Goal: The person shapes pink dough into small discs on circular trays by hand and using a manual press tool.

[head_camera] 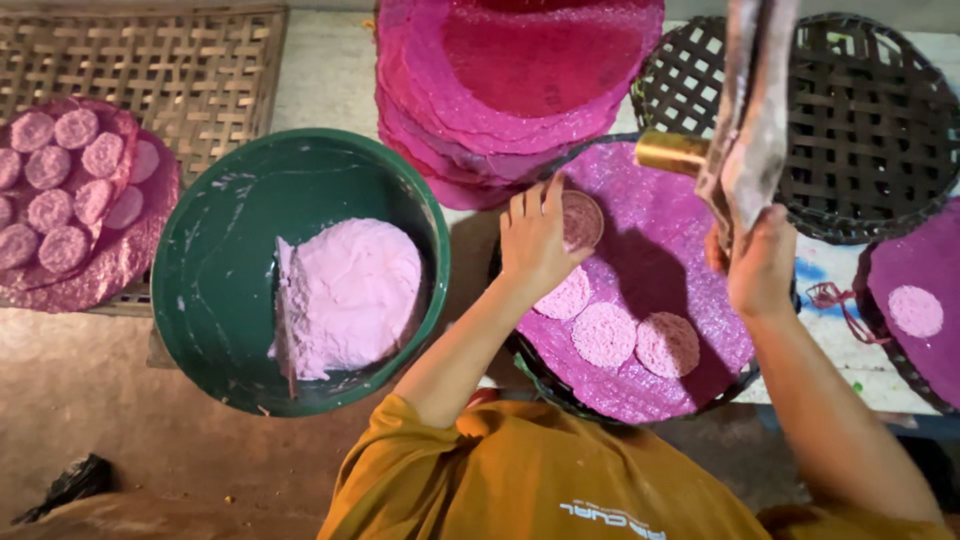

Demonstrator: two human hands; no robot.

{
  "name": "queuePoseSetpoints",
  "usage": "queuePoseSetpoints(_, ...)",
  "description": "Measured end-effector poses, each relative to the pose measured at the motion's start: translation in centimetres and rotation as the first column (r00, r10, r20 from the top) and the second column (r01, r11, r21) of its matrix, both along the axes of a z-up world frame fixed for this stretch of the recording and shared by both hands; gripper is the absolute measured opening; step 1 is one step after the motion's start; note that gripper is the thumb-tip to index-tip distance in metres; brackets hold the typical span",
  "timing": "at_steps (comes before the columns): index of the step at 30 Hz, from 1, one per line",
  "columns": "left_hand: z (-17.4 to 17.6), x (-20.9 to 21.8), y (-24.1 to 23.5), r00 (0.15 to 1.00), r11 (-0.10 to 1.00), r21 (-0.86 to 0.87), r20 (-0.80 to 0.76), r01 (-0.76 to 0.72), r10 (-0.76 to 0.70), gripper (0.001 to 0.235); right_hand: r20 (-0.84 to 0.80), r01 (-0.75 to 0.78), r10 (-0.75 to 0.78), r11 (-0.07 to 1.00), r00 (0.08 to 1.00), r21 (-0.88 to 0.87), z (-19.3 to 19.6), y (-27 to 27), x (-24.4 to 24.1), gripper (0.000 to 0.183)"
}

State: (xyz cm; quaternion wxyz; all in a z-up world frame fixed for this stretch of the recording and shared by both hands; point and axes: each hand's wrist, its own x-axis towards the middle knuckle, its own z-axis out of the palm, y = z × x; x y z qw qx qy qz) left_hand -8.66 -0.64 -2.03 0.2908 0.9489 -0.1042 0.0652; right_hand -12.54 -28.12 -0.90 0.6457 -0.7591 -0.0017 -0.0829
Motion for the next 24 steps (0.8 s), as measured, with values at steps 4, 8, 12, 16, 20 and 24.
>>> queuePoseSetpoints(4,-0.2,0.4,-0.6,0.991,0.99,0.14,-0.132,0.0,0.019,0.122,0.041,0.048,-0.052,0.996,0.998,0.081,-0.8,-1.8,-2.3,0.088)
queuePoseSetpoints(8,-0.6,0.6,-0.8,0.997,0.99,0.132,0.068,-0.039,0.03,0.127,0.037,0.105,-0.113,0.982,0.993,0.156,-1.7,-4.1,-4.6,0.093)
queuePoseSetpoints(12,-0.6,0.8,-1.3,1.0,0.967,0.255,-0.025,0.0,0.006,0.126,0.079,0.179,-0.194,0.97,0.978,0.164,-2.6,-5.9,-6.4,0.095)
queuePoseSetpoints(16,-0.1,1.8,-1.6,0.997,0.977,0.214,-0.072,-0.013,0.029,0.119,0.069,0.198,-0.221,0.948,0.973,0.25,-3.2,-7.6,-8.1,0.098)
queuePoseSetpoints(20,2.1,5.5,-3.9,0.994,0.977,0.2,-0.099,0.072,-0.053,0.126,0.069,0.195,-0.227,0.928,0.971,0.317,-3.2,-8.3,-9.7,0.097)
queuePoseSetpoints(24,5.8,7.3,-6.7,0.941,0.939,0.168,0.107,0.301,-0.321,0.133,0.151,0.047,-0.095,0.955,0.984,0.292,-1.0,-8.2,-10.4,0.08)
